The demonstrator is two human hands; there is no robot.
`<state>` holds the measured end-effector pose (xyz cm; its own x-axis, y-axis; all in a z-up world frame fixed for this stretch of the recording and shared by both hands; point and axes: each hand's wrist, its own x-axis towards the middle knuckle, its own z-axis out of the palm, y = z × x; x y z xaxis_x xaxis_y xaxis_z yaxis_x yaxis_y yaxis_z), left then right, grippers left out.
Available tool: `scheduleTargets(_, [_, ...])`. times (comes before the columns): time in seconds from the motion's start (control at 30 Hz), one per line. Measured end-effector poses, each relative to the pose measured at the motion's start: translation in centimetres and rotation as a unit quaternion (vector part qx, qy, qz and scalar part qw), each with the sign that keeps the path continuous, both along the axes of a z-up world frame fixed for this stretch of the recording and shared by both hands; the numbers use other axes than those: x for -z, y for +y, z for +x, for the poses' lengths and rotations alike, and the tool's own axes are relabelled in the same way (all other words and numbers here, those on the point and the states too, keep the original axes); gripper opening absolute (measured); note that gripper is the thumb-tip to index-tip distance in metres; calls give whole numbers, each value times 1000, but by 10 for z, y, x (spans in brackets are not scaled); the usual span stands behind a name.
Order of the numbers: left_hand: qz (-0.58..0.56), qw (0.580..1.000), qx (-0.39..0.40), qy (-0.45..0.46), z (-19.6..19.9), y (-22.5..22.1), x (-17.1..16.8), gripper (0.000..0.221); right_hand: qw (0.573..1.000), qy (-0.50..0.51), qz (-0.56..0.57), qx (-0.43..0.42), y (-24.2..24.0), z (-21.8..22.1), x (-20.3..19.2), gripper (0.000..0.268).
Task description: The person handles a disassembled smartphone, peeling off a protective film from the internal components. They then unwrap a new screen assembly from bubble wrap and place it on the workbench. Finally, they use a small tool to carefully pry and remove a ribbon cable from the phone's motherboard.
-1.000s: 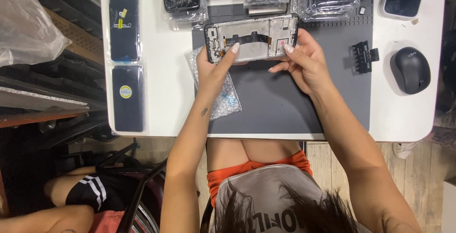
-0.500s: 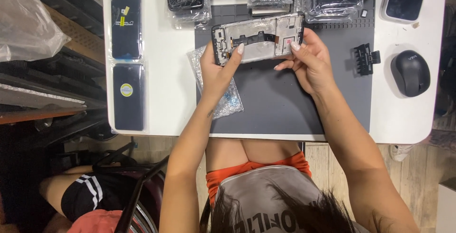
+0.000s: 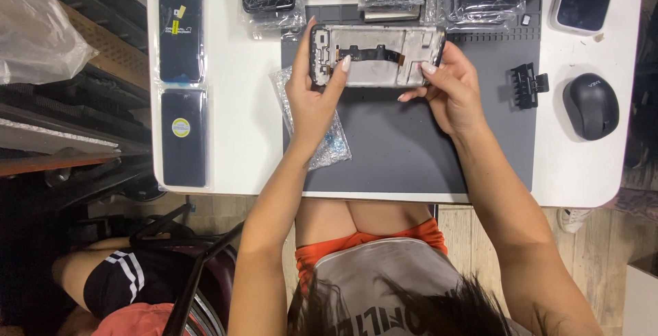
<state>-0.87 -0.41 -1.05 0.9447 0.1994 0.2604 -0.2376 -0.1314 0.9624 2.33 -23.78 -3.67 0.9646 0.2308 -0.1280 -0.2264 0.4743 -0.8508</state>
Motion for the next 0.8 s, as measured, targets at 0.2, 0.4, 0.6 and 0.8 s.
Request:
scheduleTargets(0.2, [-14, 1000, 16, -1, 4, 6, 6, 65, 1000, -14, -23, -4, 1, 0, 0, 35])
scheduleTargets(0.4, [-99, 978, 155, 99, 11, 20, 5, 27, 992, 9, -109, 55, -9, 6, 12, 19])
scheduleTargets(0.6, [-5, 904, 344, 252, 3, 4, 2, 39, 968, -32, -247, 15, -10, 4, 21, 29])
scheduleTargets(0.8, [-114, 937, 283, 170, 8, 9, 28, 15, 974, -47, -201, 93, -2, 7, 16, 26])
